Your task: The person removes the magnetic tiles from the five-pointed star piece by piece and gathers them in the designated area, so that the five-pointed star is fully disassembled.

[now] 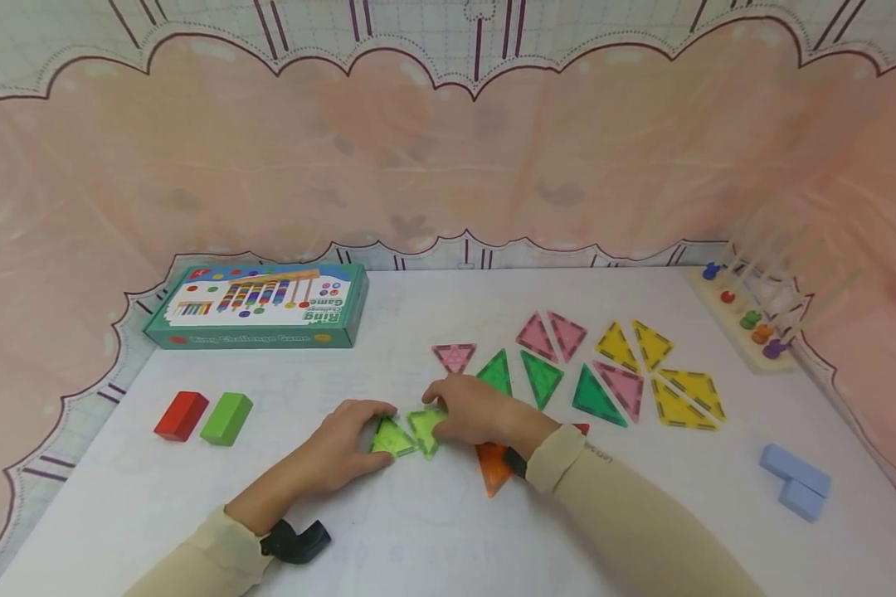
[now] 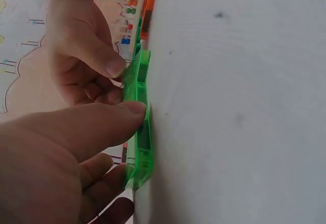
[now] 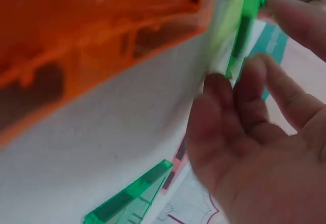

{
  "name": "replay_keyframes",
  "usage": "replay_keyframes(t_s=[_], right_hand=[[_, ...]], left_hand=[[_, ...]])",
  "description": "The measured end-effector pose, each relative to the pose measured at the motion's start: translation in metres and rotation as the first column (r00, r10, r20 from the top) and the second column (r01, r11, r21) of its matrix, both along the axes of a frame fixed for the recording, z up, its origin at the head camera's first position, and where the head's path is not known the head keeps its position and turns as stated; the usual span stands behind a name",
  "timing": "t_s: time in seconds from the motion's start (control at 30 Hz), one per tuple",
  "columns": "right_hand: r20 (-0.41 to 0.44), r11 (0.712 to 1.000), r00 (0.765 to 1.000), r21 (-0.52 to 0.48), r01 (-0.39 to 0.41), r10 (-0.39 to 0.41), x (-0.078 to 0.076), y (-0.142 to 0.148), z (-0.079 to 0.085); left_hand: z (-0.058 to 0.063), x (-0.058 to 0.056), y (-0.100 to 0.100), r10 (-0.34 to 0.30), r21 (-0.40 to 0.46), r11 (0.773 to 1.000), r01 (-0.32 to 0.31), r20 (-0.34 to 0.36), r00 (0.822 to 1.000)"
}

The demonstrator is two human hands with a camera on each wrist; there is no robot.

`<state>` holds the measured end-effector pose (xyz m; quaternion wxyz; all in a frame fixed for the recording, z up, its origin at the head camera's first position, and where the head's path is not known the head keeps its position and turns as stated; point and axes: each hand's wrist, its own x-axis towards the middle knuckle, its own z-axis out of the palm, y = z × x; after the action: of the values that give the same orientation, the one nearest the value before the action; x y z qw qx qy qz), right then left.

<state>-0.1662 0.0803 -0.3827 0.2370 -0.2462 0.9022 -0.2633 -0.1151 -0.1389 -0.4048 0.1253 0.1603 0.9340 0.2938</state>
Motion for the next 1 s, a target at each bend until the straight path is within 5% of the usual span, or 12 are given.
replay_keyframes(t_s=[0.17, 0.43, 0.6, 0.73, 0.87, 1.0], right_hand=[[0.034, 1.0, 0.999, 0.002, -0.004, 0.003, 0.003, 0.0, 0.001], [-0.072, 0.986, 0.99, 0.123, -0.112, 0.122, 0.007, -0.004, 0.0], [-0.083, 0.991, 0.994, 0.124, -0.057, 0.068, 0.005, -0.004, -0.002], [-0.075, 0.992, 0.997, 0.123, 0.004, 0.006, 0.003, 0.002, -0.002], [-0.09, 0.992, 0.996, 0.125, 0.022, -0.01, 0.001, 0.008, -0.001], [-0.1, 0.992, 0.995, 0.128, 0.024, -0.011, 0.0, 0.013, 0.0]], left_hand=[[-0.001, -0.002, 0.0, 0.013, 0.014, 1.0, -0.013, 0.018, 1.0], [-0.001, -0.005, -0.003, 0.059, -0.006, 0.998, -0.059, -0.011, 0.998], [0.001, -0.011, -0.008, 0.149, -0.068, 0.986, -0.154, -0.069, 0.986], [0.003, -0.015, -0.014, 0.213, -0.063, 0.975, -0.215, -0.036, 0.976], [0.007, -0.015, -0.024, 0.192, -0.069, 0.979, -0.189, 0.029, 0.981], [0.006, -0.017, -0.03, 0.146, -0.088, 0.986, -0.144, 0.017, 0.989]])
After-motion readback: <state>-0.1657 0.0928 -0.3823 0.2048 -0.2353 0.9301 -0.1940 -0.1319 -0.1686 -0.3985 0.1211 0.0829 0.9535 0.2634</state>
